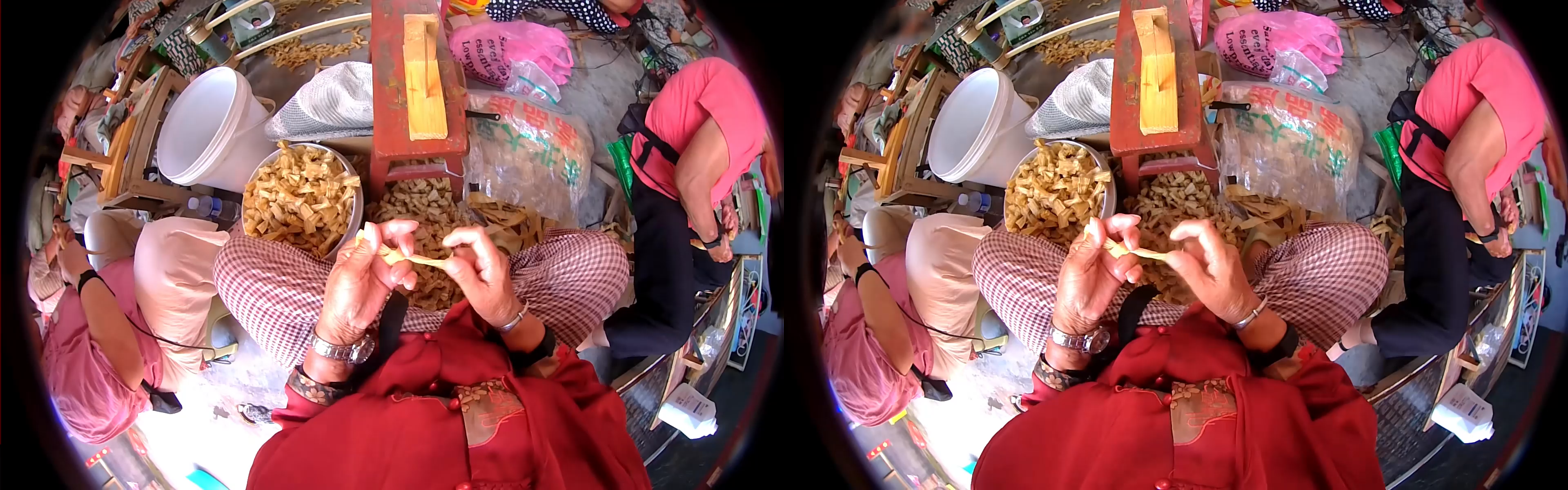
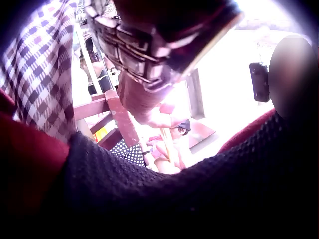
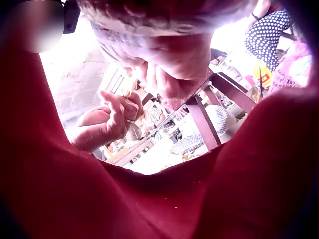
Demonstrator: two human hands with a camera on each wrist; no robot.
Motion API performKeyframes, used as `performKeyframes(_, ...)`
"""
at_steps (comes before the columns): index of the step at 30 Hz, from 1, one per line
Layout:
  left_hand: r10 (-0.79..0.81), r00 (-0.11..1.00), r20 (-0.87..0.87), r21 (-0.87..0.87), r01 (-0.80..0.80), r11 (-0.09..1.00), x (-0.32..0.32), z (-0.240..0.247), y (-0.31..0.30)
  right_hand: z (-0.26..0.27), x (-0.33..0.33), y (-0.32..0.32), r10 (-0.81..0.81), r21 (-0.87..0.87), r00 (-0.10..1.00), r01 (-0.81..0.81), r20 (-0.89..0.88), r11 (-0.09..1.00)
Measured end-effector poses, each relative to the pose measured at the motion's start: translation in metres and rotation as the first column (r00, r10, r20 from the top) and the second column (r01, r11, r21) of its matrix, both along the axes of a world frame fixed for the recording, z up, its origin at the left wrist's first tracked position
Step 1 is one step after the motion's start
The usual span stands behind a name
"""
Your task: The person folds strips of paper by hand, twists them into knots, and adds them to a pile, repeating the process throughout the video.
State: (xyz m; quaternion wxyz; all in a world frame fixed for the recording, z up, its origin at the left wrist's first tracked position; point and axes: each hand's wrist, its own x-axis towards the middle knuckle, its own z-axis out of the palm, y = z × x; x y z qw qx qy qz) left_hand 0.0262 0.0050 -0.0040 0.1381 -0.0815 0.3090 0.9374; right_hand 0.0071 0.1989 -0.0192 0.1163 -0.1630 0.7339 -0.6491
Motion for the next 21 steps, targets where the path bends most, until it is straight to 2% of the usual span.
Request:
performKeyframes(2, 0.014, 1.0, -0.004, -0.036, -0.014, 0.999, -0.001, 0.001, 0.001, 0.008, -0.003, -0.002, 0.05, 0.15, 0.996, -0.038, -0.076, 0.988)
performKeyframes(5, -0.02, 1.0, 0.002, -0.294, 0.019, 0.955, -0.003, 0.007, 0.008, 0.005, -0.008, -0.002, 0.013, 0.175, 0.977, 0.025, -0.211, 0.984)
performKeyframes(8, -0.049, 0.998, 0.048, -0.333, 0.062, 0.941, -0.002, 0.0, 0.008, 0.002, -0.01, -0.006, 0.018, 0.178, 0.958, 0.035, -0.286, 0.983)
performKeyframes(13, 0.038, 0.99, 0.136, -0.319, 0.008, 0.948, -0.004, -0.001, 0.004, -0.005, -0.013, -0.011, 0.052, 0.178, 0.907, 0.025, -0.417, 0.984)
performKeyframes(16, 0.169, 0.977, 0.133, -0.322, -0.119, 0.939, -0.004, 0.001, 0.002, 0.002, -0.012, -0.009, 0.068, 0.175, 0.927, -0.003, -0.369, 0.985)
performKeyframes(19, 0.183, 0.98, 0.08, -0.257, -0.157, 0.954, -0.003, -0.004, -0.007, 0.01, -0.016, -0.006, 0.077, 0.178, 0.935, -0.015, -0.345, 0.984)
performKeyframes(21, 0.216, 0.971, 0.103, -0.245, -0.186, 0.952, -0.004, -0.001, -0.007, 0.015, -0.021, -0.004, 0.092, 0.205, 0.939, -0.023, -0.332, 0.978)
